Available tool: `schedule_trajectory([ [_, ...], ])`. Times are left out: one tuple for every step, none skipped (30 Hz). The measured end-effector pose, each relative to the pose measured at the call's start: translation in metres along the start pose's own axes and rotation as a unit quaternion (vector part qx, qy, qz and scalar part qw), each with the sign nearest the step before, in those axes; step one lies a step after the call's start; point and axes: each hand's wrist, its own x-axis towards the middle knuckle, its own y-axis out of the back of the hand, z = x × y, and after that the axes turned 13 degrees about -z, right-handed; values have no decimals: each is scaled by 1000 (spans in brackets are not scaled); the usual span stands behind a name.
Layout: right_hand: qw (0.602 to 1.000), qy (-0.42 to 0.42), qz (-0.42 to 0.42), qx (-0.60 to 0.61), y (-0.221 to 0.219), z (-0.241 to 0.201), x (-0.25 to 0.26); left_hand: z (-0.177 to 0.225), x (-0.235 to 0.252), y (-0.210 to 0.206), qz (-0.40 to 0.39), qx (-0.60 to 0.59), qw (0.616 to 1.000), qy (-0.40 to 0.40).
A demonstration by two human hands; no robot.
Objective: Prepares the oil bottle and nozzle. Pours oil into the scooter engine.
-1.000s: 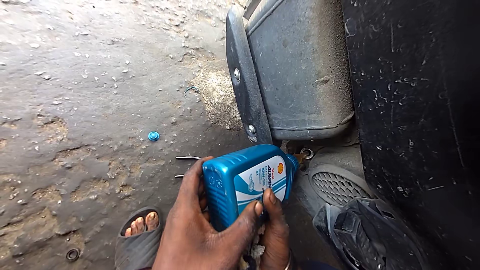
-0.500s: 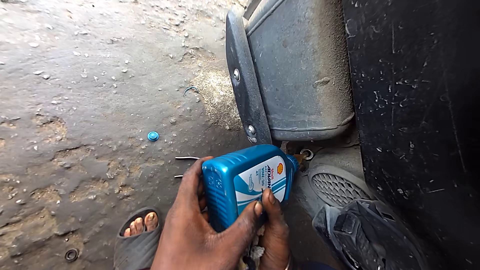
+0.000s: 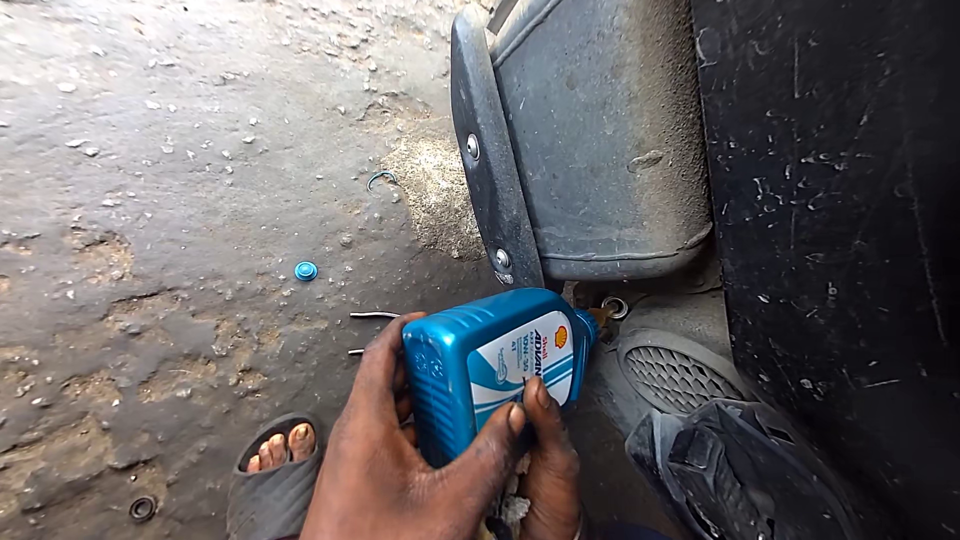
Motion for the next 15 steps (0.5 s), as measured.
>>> schedule_trajectory([
  [1000,1,2,-1,-1,0,0,0,0,0,0,2,1000,1],
  [1000,1,2,0,-1,0,0,1,0,0,1,2,1000,2],
  [1000,1,1,5,-2,0,0,1,0,0,1,3,1000,1],
  [1000,1,-3,6,-2,0,0,1,0,0,3,4,1000,0],
  [1000,0,-7,4,-2,-1,0,0,0,0,3,5,1000,-1],
  [1000,-2,-9,5,-2,-1,0,0,0,0,2,5,1000,-2],
  [1000,-8,-13,8,-1,-1,0,0,0,0,1,5,1000,-3],
  [1000,-13,-17,11,-1,-2,0,0,0,0,0,3,1000,-4],
  [1000,-14,-17,13,-1,-2,0,0,0,0,0,3,1000,-5],
  [1000,-11,-14,14,-2,-2,0,0,0,0,0,5,1000,-5],
  [1000,-6,-10,13,-2,-1,0,0,0,0,1,7,1000,-6],
  [1000,-5,-6,13,-3,-1,0,0,0,-1,1,9,1000,-8],
  [1000,-6,-2,13,-3,-1,0,0,0,-1,1,10,1000,-8],
  [1000,-7,-1,14,-3,-2,0,0,0,-1,0,9,1000,-7],
  [1000,-8,-1,17,-3,-2,-1,0,0,-1,0,8,1000,-6],
])
